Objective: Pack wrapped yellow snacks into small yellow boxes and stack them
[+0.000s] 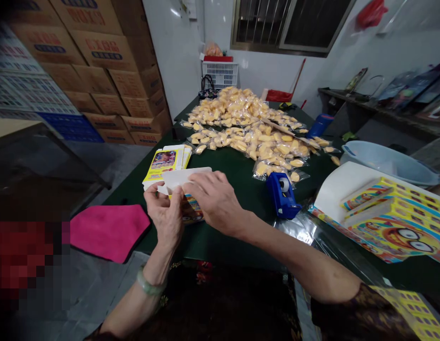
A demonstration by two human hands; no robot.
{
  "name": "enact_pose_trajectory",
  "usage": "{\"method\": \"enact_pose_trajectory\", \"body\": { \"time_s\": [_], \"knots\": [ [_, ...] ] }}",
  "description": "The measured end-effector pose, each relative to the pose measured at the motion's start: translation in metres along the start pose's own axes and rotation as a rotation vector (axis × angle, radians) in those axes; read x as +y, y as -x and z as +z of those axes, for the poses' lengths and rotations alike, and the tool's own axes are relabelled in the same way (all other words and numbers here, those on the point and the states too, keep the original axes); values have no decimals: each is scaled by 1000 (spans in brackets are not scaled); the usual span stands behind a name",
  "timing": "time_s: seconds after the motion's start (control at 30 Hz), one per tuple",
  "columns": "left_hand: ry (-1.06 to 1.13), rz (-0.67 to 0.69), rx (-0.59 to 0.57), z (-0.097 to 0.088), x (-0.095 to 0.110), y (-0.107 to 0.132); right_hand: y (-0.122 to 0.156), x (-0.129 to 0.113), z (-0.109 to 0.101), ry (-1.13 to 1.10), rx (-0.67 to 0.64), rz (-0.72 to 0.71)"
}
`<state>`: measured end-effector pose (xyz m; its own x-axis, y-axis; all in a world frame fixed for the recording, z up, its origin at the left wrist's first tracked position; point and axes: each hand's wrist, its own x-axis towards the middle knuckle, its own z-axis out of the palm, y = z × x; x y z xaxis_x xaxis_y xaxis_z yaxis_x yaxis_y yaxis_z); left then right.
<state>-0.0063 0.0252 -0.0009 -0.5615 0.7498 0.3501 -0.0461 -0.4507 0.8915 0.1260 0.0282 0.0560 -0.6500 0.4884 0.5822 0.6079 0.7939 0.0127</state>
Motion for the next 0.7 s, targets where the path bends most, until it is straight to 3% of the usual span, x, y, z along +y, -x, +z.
{"method": "enact_pose_trajectory", "body": {
  "time_s": [0.07, 0.13, 0.37, 0.43, 0.5, 0.6, 0.7],
  "knots": [
    [14, 29, 32, 5, -6, 0, 5, 3, 5, 132, 61, 58],
    [20, 41, 41, 8, -12, 1, 10, 5, 10, 170, 40, 76],
    [103, 116, 79, 10, -19, 4, 11, 5, 19, 57, -62, 127],
    [120, 152, 77, 10, -19, 4, 15, 6, 19, -30, 28, 108],
    [100, 211, 92, 9, -20, 4, 23, 6, 19, -146, 240, 119],
    [-41, 298, 87, 5, -20, 6, 36, 10, 22, -395, 537, 409],
    [-163, 375, 33, -1, -18, 7, 39, 19, 30, -900, 451, 759]
  ]
}}
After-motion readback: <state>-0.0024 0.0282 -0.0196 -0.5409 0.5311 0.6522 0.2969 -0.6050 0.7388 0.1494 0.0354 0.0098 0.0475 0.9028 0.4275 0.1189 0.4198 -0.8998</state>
